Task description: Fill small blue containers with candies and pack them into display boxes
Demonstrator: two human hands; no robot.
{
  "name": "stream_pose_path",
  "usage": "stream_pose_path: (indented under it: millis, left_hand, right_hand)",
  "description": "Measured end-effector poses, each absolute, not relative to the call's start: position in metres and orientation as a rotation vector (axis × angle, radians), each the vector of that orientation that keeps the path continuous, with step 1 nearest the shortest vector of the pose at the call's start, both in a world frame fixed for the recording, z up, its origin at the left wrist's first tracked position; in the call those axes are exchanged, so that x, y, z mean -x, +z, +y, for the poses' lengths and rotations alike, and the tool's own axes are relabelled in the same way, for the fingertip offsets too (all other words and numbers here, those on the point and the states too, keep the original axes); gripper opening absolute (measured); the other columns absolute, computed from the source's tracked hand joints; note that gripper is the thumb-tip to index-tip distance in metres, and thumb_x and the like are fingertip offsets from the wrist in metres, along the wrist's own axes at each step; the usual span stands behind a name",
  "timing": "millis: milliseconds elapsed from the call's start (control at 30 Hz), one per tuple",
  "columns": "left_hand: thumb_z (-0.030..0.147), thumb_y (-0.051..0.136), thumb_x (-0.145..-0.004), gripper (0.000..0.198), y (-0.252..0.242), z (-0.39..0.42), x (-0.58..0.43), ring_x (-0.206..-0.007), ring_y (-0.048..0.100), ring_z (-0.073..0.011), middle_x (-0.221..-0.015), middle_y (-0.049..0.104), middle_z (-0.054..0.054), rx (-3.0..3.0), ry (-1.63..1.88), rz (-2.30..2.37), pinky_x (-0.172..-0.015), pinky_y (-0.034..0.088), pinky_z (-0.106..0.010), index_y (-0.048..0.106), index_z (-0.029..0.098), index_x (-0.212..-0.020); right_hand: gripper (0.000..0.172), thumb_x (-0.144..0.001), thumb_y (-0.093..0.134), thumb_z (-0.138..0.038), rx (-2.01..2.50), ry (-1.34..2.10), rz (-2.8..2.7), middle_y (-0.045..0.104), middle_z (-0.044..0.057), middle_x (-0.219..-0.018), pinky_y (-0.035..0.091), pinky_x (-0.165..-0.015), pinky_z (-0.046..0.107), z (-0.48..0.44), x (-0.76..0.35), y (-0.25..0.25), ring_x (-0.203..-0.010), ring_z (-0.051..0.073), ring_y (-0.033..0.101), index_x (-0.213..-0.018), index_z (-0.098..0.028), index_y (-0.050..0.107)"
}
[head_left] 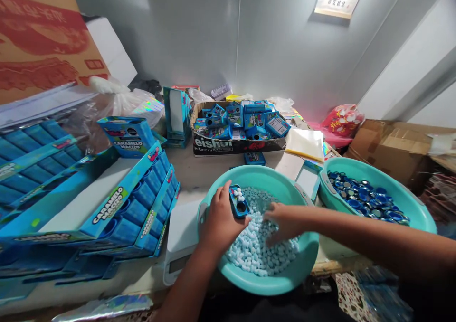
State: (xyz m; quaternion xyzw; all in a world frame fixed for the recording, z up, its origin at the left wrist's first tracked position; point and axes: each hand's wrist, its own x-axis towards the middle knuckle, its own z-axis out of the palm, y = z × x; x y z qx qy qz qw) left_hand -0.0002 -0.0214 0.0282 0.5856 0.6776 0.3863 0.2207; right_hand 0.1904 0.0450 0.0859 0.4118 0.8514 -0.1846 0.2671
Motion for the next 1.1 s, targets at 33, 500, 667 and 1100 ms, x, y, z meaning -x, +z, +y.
stream_pose_path:
  millis: [33,500,667,1100]
  left_hand:
    - [0.031,0.081,-0.066,0.098,0.029,-0.022,0.0,-0.14,0.041,-0.0308,-0.149,0.043,-0.014,-1.617,1.076,1.881,-0.116,0.037,-0.045,0.031,0.02,-0.149]
    - [0.014,0.077,-0.061,0.095,0.02,-0.016,-0.008,-0.138,0.043,-0.0312,-0.145,0.047,-0.016,-1.822,0.978,1.82,-0.118,0.035,-0.044,0.034,0.012,-0.146]
    - [0.017,0.074,-0.067,0.089,0.016,-0.018,-0.006,-0.139,0.041,-0.0315,-0.148,0.044,-0.018,-1.89,1.032,1.762,-0.118,0.034,-0.046,0.033,0.012,-0.146]
    - [0.017,0.084,-0.064,0.094,0.025,-0.021,-0.004,-0.134,0.046,-0.0263,-0.142,0.049,-0.01,-1.799,1.047,1.633,-0.116,0.036,-0.04,0.041,0.021,-0.148]
  right_hand:
    - [0.079,-0.075,0.076,-0.053,-1.063,-0.485,2.284,0.05,0.025,-0.143,0.048,-0.099,0.05,0.037,-0.191,0.075,-0.126,0.042,0.053,-0.139,-0.011,0.056]
    - [0.016,-0.079,0.071,-0.017,-1.003,-0.492,2.874,0.072,0.001,-0.081,0.037,-0.063,0.024,0.037,-0.155,0.132,-0.072,0.014,0.061,-0.094,-0.019,0.074]
    - [0.051,-0.077,0.08,-0.024,-0.944,-0.332,2.917,0.067,0.008,-0.109,0.044,-0.075,0.029,0.028,-0.155,0.136,-0.094,0.023,0.063,-0.124,-0.018,0.062]
    - [0.009,-0.085,0.068,-0.024,-1.101,-0.494,2.353,0.07,0.004,-0.076,0.038,-0.059,0.025,0.022,-0.2,0.071,-0.067,0.015,0.059,-0.085,-0.018,0.075]
